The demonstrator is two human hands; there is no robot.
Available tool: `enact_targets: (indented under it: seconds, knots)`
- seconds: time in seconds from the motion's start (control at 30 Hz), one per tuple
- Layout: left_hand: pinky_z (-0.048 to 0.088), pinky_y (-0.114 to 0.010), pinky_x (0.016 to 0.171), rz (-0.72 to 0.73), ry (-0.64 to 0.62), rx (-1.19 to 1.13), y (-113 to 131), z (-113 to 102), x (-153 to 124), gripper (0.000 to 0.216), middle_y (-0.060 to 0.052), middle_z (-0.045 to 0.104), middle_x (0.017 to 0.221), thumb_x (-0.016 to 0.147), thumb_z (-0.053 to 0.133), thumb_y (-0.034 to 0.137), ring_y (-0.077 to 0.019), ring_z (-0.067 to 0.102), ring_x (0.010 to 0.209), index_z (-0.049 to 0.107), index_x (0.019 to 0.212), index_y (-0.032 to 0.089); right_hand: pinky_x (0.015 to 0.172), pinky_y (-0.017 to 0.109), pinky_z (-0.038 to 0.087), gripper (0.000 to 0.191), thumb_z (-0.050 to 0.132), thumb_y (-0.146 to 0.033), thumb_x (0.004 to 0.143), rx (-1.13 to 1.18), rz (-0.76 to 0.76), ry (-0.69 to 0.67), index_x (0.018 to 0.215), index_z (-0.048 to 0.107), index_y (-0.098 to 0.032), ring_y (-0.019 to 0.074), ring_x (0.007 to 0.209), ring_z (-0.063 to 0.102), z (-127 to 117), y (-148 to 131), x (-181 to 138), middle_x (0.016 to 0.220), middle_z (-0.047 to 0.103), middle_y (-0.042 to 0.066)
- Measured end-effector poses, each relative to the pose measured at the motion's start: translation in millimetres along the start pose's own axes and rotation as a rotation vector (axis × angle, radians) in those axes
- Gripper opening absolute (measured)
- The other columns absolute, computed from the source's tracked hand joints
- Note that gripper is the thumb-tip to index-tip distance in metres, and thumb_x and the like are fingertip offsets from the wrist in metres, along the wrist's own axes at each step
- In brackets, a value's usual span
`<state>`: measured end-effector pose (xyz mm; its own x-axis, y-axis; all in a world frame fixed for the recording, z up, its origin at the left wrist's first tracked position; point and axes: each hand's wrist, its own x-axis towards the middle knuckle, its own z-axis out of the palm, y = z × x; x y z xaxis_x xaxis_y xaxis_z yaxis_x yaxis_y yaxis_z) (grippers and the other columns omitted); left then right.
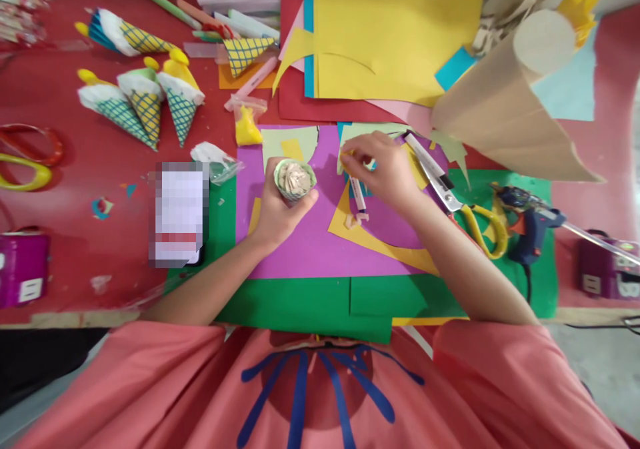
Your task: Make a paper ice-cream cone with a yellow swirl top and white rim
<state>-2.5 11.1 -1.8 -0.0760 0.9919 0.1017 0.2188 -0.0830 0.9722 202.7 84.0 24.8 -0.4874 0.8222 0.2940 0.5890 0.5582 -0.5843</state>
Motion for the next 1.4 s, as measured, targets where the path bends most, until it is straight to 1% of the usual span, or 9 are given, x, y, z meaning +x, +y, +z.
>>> enact_targets:
  seconds: [0.13, 0.3, 0.5, 0.6, 0.7, 0.93, 1.1, 1.23, 1.4]
  knots:
    - [0.052, -0.029, 0.065, 0.175, -0.066, 0.084, -1.8, 5.0, -0.9, 0.04, 0.001, 0.056, 0.087, 0.079, 0.075, 0.04, -0.0132, 0.059, 0.072, 0.045, 0.1, 0.025, 0.061, 0.027, 0.052, 0.015, 0.056, -0.04, 0.091, 0.597, 0.135, 0.023, 0.092, 0.057, -0.025, 0.0125, 0.063, 0.056, -26.7, 13.5, 1.5, 0.075, 0.063, -0.002]
    - [0.051, -0.027, 0.064, 0.23, -0.168, 0.171, -6.5, 5.3, -4.7, 0.043, 0.001, 0.059, 0.089, 0.08, 0.075, 0.041, -0.0138, 0.061, 0.075, 0.045, 0.106, 0.024, 0.058, 0.027, 0.055, 0.016, 0.063, -0.038, 0.085, 0.772, 0.077, -0.016, 0.086, 0.059, -0.023, 0.0121, 0.063, 0.063, -34.7, 11.7, -0.7, 0.074, 0.065, -0.002]
    - [0.055, -0.026, 0.072, 0.251, -0.273, 0.158, -7.7, 5.0, -8.7, 0.048, -0.002, 0.061, 0.103, 0.08, 0.076, 0.036, -0.0152, 0.066, 0.088, 0.045, 0.116, 0.026, 0.067, 0.026, 0.059, 0.007, 0.064, -0.024, 0.09, 0.579, 0.061, -0.055, 0.09, 0.068, -0.019, 0.0121, 0.073, 0.066, -44.2, -22.7, -8.3, 0.085, 0.071, 0.001]
    - [0.056, -0.027, 0.072, 0.267, -0.259, 0.153, -11.4, 6.5, -9.4, 0.05, -0.002, 0.06, 0.102, 0.079, 0.077, 0.038, -0.0157, 0.067, 0.088, 0.046, 0.116, 0.025, 0.069, 0.025, 0.059, 0.006, 0.065, -0.016, 0.088, 0.499, -0.078, -0.009, 0.089, 0.07, -0.019, 0.0111, 0.073, 0.067, -48.4, -40.1, -6.6, 0.082, 0.073, 0.0]
    - [0.057, -0.029, 0.071, 0.204, -0.28, 0.171, -15.3, 6.2, -9.3, 0.047, -0.002, 0.059, 0.099, 0.078, 0.077, 0.037, -0.0167, 0.067, 0.086, 0.049, 0.112, 0.023, 0.066, 0.024, 0.059, 0.01, 0.062, -0.01, 0.086, 0.424, -0.166, 0.006, 0.086, 0.068, -0.018, 0.0103, 0.068, 0.067, -48.7, -49.9, -5.0, 0.08, 0.073, 0.0]
    - [0.056, -0.03, 0.065, 0.221, -0.255, 0.11, -13.5, 3.4, -9.3, 0.05, 0.0, 0.062, 0.098, 0.075, 0.077, 0.034, -0.0177, 0.068, 0.082, 0.048, 0.116, 0.03, 0.063, 0.025, 0.057, 0.009, 0.062, -0.012, 0.086, 0.331, -0.194, 0.01, 0.085, 0.068, -0.019, 0.011, 0.068, 0.066, -43.4, -50.6, -9.0, 0.077, 0.071, -0.001]
    - [0.054, -0.031, 0.061, 0.173, -0.264, 0.101, -10.9, 3.2, -10.0, 0.049, 0.0, 0.063, 0.095, 0.074, 0.077, 0.033, -0.018, 0.067, 0.078, 0.048, 0.113, 0.03, 0.062, 0.024, 0.056, 0.009, 0.061, -0.014, 0.087, 0.289, -0.204, 0.012, 0.083, 0.067, -0.019, 0.0108, 0.067, 0.066, -41.0, -49.3, -10.4, 0.075, 0.07, -0.002]
    - [0.053, -0.028, 0.06, 0.19, -0.256, 0.099, -9.0, 3.4, -9.7, 0.049, 0.001, 0.064, 0.093, 0.072, 0.077, 0.027, -0.0166, 0.067, 0.077, 0.048, 0.112, 0.03, 0.063, 0.024, 0.055, 0.011, 0.058, -0.012, 0.086, 0.281, -0.218, 0.026, 0.083, 0.067, -0.018, 0.0107, 0.068, 0.065, -40.5, -49.2, -10.5, 0.076, 0.07, -0.001]
    - [0.052, -0.025, 0.058, 0.215, -0.248, 0.099, -7.1, 3.5, -9.2, 0.049, 0.003, 0.063, 0.091, 0.071, 0.078, 0.026, -0.0146, 0.067, 0.074, 0.048, 0.111, 0.029, 0.065, 0.024, 0.054, 0.016, 0.053, -0.021, 0.091, 0.246, -0.232, 0.006, 0.086, 0.069, -0.02, 0.0104, 0.069, 0.065, -38.0, -47.4, -10.4, 0.076, 0.069, -0.002]
